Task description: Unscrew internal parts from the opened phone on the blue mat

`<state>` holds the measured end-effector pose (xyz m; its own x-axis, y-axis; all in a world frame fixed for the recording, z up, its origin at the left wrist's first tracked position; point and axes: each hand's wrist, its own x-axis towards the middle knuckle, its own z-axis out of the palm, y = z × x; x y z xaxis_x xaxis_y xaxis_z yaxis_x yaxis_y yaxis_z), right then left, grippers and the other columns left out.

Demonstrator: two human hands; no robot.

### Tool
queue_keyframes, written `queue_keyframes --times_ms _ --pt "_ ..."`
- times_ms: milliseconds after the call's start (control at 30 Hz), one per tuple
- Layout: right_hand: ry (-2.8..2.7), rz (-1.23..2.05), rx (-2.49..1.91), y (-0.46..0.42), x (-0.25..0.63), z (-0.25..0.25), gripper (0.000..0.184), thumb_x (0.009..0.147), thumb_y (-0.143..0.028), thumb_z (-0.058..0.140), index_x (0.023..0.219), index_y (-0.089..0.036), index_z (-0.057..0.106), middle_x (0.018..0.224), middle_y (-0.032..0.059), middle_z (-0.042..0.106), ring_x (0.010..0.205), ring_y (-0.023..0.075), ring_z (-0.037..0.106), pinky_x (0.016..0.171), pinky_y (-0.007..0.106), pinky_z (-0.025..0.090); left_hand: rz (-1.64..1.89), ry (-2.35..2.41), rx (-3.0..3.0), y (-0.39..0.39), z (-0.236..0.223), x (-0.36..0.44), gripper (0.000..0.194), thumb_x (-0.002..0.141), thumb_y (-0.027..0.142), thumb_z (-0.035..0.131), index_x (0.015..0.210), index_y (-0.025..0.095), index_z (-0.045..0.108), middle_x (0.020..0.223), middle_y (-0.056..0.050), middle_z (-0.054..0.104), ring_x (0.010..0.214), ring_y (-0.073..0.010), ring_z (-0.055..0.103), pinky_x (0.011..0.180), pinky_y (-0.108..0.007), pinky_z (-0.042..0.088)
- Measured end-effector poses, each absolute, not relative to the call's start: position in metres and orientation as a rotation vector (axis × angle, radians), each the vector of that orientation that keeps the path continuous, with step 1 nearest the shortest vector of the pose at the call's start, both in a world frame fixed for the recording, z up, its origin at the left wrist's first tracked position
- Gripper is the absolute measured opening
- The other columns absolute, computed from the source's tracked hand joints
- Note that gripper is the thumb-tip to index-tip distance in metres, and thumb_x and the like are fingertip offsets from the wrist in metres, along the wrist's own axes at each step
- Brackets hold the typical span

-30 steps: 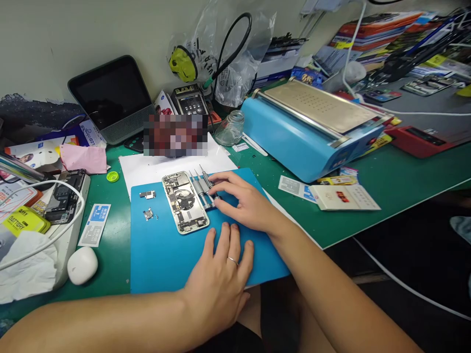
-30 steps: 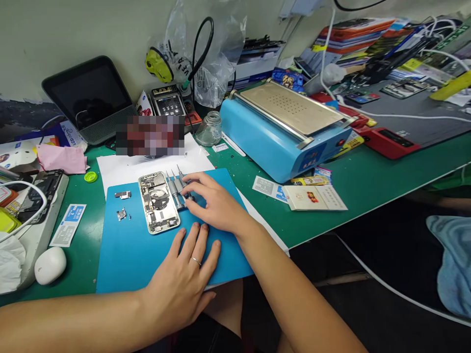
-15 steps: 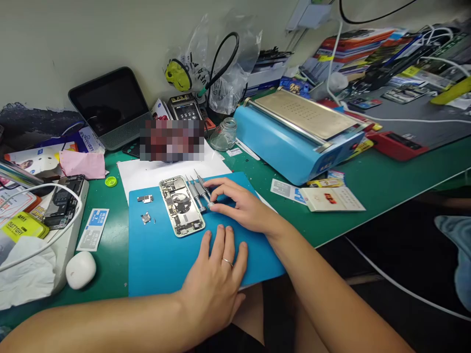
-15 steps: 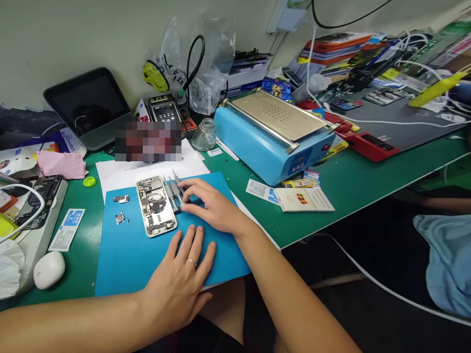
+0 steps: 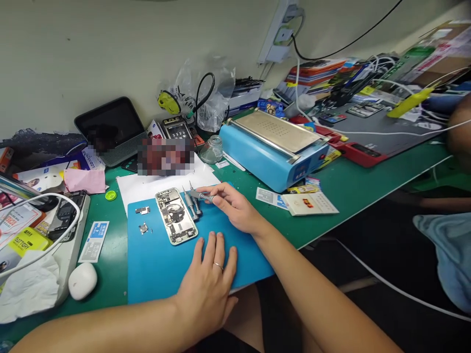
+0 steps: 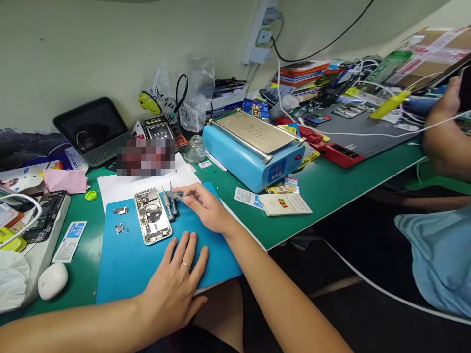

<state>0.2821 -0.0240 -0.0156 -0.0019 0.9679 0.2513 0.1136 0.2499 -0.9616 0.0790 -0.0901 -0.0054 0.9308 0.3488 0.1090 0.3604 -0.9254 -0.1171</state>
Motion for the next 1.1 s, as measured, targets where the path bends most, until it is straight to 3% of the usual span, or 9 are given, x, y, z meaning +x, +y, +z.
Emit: queue_keyframes --times_ms 133,267,400,567,767,967,1100 --pt "-1.278 1.011 -1.053 -0.024 0.282 -0.011 0.041 0.095 -0.067 0.061 0.098 -0.026 0.052 0.138 0.0123 0.072 0.125 0.0239 0.07 0.09 0.041 0.064 -0.135 -0.542 -2.954 -0.091 -0.005 0.079 0.081 0.096 0.059 0.06 0.156 0.005 0.046 0.161 -0.031 0.042 0.148 -0.0476 0.045 0.113 -0.059 0.039" --pt "-1.097 0.972 -0.989 -0.024 0.285 -0.007 0.045 0.09 -0.069 0.066 0.097 -0.028 0.049 0.134 0.0087 0.074 0.097 0.0199 0.074 0.068 0.033 0.059 -0.079 -0.542 -2.969 -0.092 -0.005 0.079 0.082 0.097 0.059 0.059 0.157 0.005 0.044 0.162 -0.031 0.04 0.15 -0.0469 0.043 0.115 -0.059 0.037" --pt "-0.939 0.904 -0.984 -0.021 0.29 -0.006 0.048 0.086 -0.073 0.066 0.094 -0.03 0.046 0.106 0.0033 0.078 0.07 0.0172 0.065 0.059 0.031 0.051 -0.04 -0.553 -2.98 -0.091 -0.004 0.08 0.082 0.098 0.059 0.057 0.158 0.006 0.042 0.163 -0.03 0.039 0.15 -0.0458 0.042 0.116 -0.058 0.038" --pt "-0.884 0.722 -1.05 -0.018 0.293 -0.008 0.045 0.092 -0.075 0.055 0.095 -0.031 0.045 0.073 -0.0038 0.066 0.049 0.0143 0.044 0.05 0.029 0.04 -0.038 -0.558 -2.986 -0.092 -0.004 0.08 0.082 0.098 0.059 0.057 0.158 0.006 0.041 0.163 -0.031 0.039 0.151 -0.0455 0.041 0.116 -0.058 0.037" --pt "-0.97 0.699 -1.175 -0.02 0.286 -0.013 0.047 0.091 -0.074 0.061 0.103 -0.028 0.056 0.077 -0.002 0.071 0.047 0.0108 0.048 0.048 0.026 0.04 -0.028 -0.562 -2.986 -0.094 -0.004 0.08 0.081 0.098 0.058 0.058 0.158 0.006 0.042 0.163 -0.03 0.039 0.151 -0.045 0.041 0.116 -0.057 0.037" --pt "-1.138 0.652 -1.279 -0.02 0.282 -0.024 0.044 0.086 -0.045 0.077 0.119 -0.027 0.053 0.092 0.0 0.075 0.067 0.0144 0.065 0.06 0.028 0.055 -0.033 -0.539 -2.984 -0.093 -0.006 0.081 0.084 0.098 0.059 0.058 0.158 0.004 0.04 0.163 -0.031 0.038 0.152 -0.0451 0.04 0.117 -0.05 0.037" --pt "-1.065 0.635 -1.278 -0.021 0.283 -0.024 0.048 0.085 -0.038 0.077 0.124 -0.029 0.05 0.083 -0.0021 0.071 0.069 0.0179 0.068 0.059 0.03 0.058 -0.012 -0.523 -2.991 -0.093 -0.004 0.081 0.084 0.098 0.058 0.058 0.158 0.003 0.04 0.164 -0.031 0.038 0.152 -0.0461 0.039 0.119 -0.05 0.035"
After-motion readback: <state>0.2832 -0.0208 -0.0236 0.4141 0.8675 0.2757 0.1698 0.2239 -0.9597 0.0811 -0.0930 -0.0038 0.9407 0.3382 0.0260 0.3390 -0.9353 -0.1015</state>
